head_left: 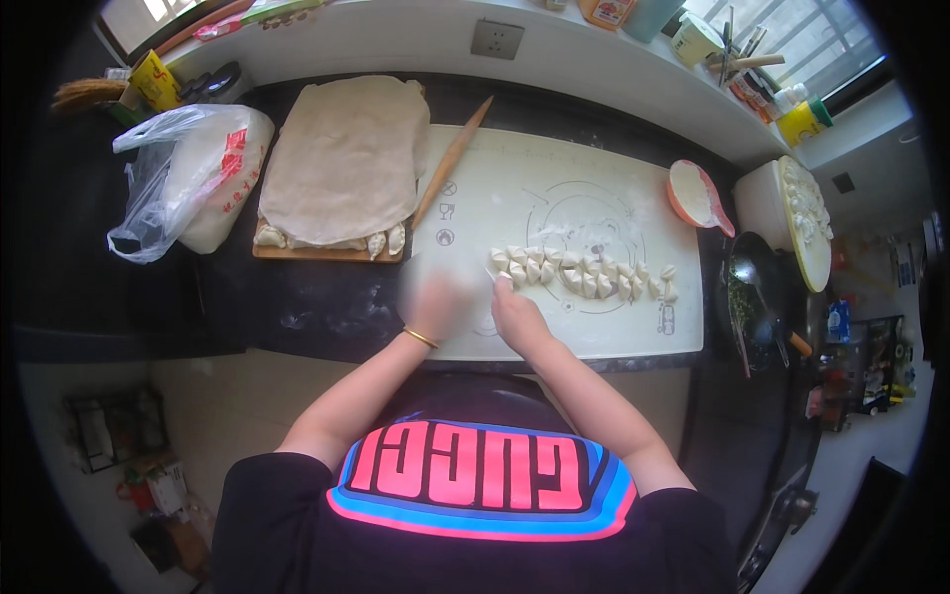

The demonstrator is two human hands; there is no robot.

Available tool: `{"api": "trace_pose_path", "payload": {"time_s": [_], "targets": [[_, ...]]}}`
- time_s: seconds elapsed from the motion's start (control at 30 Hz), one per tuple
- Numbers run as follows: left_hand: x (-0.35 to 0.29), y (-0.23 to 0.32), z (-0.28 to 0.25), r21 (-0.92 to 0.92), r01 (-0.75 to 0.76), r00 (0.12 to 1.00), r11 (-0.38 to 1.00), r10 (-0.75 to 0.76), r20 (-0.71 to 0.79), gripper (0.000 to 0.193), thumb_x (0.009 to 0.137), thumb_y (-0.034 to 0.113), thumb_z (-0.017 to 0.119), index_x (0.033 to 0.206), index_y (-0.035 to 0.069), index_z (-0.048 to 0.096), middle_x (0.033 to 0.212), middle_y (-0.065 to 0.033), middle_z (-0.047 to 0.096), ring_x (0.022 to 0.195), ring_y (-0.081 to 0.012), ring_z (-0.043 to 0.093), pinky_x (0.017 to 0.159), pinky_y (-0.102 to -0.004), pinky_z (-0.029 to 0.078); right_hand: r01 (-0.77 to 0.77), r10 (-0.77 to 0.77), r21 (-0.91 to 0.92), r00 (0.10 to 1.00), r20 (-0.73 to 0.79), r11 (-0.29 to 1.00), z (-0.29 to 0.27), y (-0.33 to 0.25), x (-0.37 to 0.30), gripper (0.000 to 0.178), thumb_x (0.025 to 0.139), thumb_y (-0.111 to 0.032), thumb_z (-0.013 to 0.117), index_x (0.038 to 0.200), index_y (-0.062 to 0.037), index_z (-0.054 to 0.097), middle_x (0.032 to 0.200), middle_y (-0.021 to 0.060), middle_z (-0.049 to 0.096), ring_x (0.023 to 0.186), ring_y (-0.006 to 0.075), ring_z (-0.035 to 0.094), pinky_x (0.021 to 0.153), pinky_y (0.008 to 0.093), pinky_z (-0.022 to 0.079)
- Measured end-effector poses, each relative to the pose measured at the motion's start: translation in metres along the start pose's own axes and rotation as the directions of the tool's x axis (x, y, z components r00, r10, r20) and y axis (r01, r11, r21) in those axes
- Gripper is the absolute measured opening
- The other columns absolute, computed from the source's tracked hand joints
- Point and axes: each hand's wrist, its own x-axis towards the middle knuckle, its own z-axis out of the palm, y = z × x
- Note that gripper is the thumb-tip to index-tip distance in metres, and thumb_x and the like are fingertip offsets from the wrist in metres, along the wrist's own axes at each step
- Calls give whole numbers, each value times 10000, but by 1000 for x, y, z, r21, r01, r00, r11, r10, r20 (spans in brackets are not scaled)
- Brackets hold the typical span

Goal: The person rolls a long dough log on a floured mat, cuts it into small pieces, and flattens each piece into round wrappers. They then place filling onto the wrappers and fold them into dumplings, arranging the finished dumplings on the mat.

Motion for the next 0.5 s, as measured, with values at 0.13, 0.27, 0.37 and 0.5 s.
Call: {"api": "trace_pose_path", "payload": {"time_s": [0.13, 0.27, 0.37, 0.5], "targets": [[-3, -9, 7, -79, 4, 1000, 997, -4, 0, 242, 762, 192, 710, 920, 26, 630, 853, -118, 584, 624, -233, 609, 596, -331, 497, 0, 1, -56, 1000, 14, 998, 3, 1, 5, 160, 831, -14, 401, 983, 35, 387, 677, 285, 579, 655, 456, 587, 580, 532, 460], [-4, -14, 13, -171, -1, 1000, 985, -5, -31, 253, 754, 168, 718, 935, 15, 630, 845, -118, 578, 570, -195, 602, 568, -306, 500, -19, 25, -88, 998, 60, 996, 5, 1, 8, 169, 823, -7, 407, 984, 41, 393, 684, 287, 581, 670, 450, 592, 592, 524, 464], [-4, -12, 8, -191, -26, 999, 981, 19, -36, 254, 747, 153, 721, 938, 12, 631, 842, -121, 576, 577, -193, 603, 569, -303, 502, -30, 39, -95, 995, 95, 995, 2, -6, 10, 178, 813, 1, 418, 985, 44, 397, 690, 285, 584, 676, 444, 595, 599, 516, 469], [-7, -18, 16, -126, -76, 995, 989, 67, -72, 250, 734, 136, 725, 928, 9, 634, 835, -118, 573, 581, -190, 602, 567, -298, 501, 12, -5, -73, 996, 94, 997, 14, 5, 14, 197, 811, 0, 430, 998, 51, 396, 709, 282, 591, 692, 437, 600, 608, 504, 475]]}}
